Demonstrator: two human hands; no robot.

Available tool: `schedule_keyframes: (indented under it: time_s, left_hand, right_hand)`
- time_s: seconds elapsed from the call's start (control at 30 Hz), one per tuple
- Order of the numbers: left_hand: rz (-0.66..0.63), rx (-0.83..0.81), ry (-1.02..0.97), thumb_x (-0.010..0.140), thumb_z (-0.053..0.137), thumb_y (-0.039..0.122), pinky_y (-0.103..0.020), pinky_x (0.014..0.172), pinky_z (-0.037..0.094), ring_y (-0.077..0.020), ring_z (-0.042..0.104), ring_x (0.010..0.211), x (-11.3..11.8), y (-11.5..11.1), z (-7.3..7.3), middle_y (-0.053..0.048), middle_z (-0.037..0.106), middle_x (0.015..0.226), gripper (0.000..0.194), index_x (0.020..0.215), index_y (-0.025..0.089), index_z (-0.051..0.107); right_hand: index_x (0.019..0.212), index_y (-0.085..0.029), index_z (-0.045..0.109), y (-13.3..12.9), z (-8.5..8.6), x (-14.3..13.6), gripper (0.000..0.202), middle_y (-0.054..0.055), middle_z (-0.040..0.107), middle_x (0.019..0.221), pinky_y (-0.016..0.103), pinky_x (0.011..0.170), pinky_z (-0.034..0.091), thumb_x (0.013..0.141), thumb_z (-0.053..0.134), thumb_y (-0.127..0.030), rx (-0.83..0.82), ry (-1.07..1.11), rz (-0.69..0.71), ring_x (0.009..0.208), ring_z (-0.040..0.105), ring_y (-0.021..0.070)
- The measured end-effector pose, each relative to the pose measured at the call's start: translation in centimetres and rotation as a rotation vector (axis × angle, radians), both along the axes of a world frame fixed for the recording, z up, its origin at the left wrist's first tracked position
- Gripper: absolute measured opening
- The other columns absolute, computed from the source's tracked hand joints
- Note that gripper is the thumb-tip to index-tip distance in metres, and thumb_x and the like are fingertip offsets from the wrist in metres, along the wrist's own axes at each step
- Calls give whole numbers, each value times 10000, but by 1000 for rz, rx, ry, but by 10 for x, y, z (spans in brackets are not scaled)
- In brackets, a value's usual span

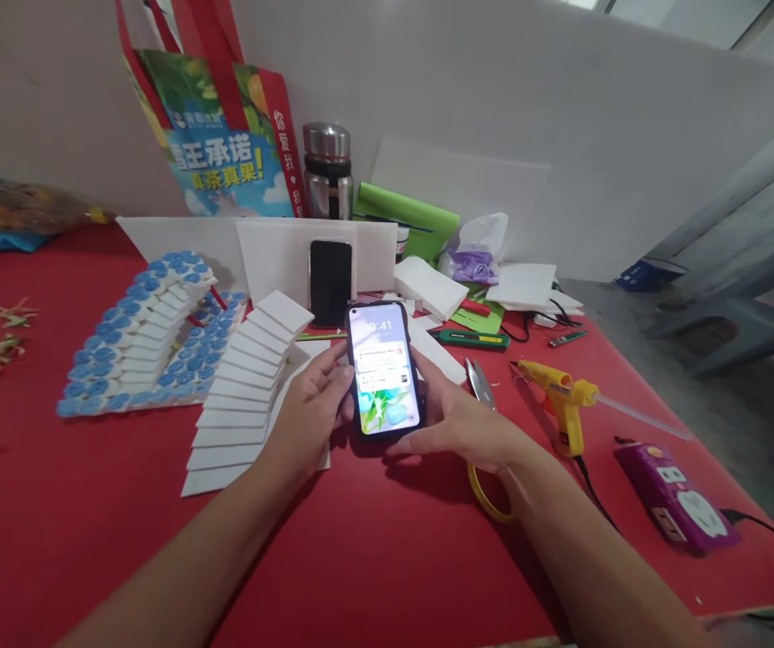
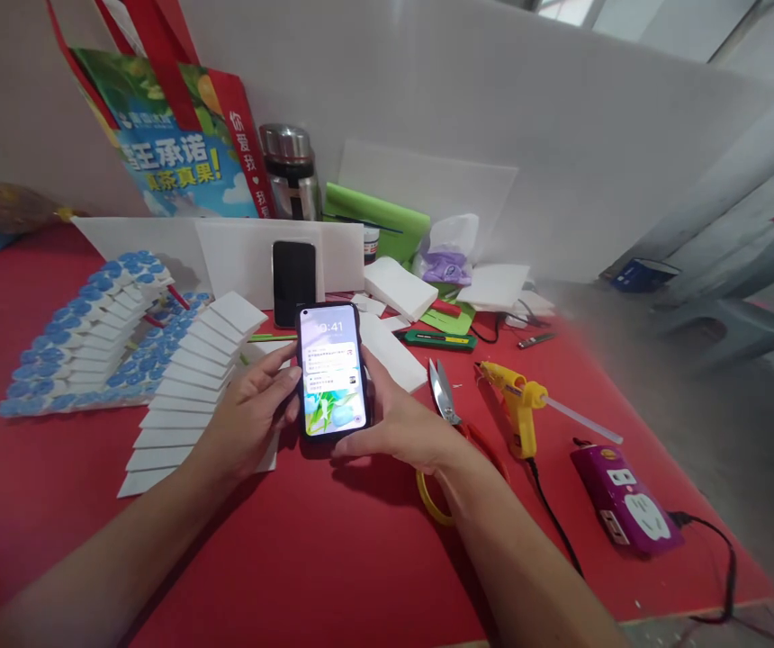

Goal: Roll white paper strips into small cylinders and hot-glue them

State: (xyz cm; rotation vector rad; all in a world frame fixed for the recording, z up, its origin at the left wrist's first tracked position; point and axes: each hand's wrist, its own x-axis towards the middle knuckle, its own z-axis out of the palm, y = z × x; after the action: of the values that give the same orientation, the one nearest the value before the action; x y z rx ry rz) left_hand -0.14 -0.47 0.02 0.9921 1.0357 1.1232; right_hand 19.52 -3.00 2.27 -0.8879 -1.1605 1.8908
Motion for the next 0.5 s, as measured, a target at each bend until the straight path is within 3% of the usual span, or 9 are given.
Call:
schedule_keyframes:
  time_s: [0.17, 0.27, 0.37, 0.43, 0.5]
  left_hand:
    - [4, -36, -19, 904, 706, 339, -200, 444, 297, -96, 403, 460, 1, 0, 2, 58, 515, 535, 614, 1473, 158, 567]
    - [3, -47, -31, 880, 739, 365, -198, 432, 281, -96, 396, 450, 1, 0, 1, 62, 506, 520, 644, 1469, 166, 570]
    - [-7, -38, -45, 854, 774, 389, -192, 434, 297, -96, 412, 461, 2, -1, 0, 65, 508, 537, 691, 1475, 170, 568]
    - [-9, -40, -49, 845, 780, 407, -192, 431, 304, -97, 418, 460, 3, -2, 0, 67, 508, 540, 721, 1487, 167, 557]
    - [-9, -51, -51, 836, 784, 422, -192, 426, 299, -95, 410, 452, 4, -2, 0, 71, 504, 536, 764, 1504, 149, 535]
  right_hand:
    - [1643, -379, 236, 2, -11, -10, 1123, 76, 696, 1231, 272, 546, 559, 716, 794, -80, 80, -60, -88, 764, 666, 177]
    - [1621, -360, 301, 4, -20, -12, 1073, 96, 684, 1275, 289, 553, 576, 714, 814, -107, 120, -143, -155, 867, 694, 226]
    - [1549, -334, 444, 5, -27, -14, 894, 87, 671, 1351, 392, 766, 636, 757, 830, -184, 176, -182, -265, 1073, 686, 270]
    - [1470, -309, 538, 6, -29, -16, 679, 66, 670, 1381, 430, 934, 604, 842, 795, -293, 175, -179, -345, 1167, 663, 262]
    - [1389, -287, 609, 7, -29, -19, 503, 52, 700, 1343, 425, 1002, 569, 917, 731, -409, 144, -148, -386, 1163, 672, 245]
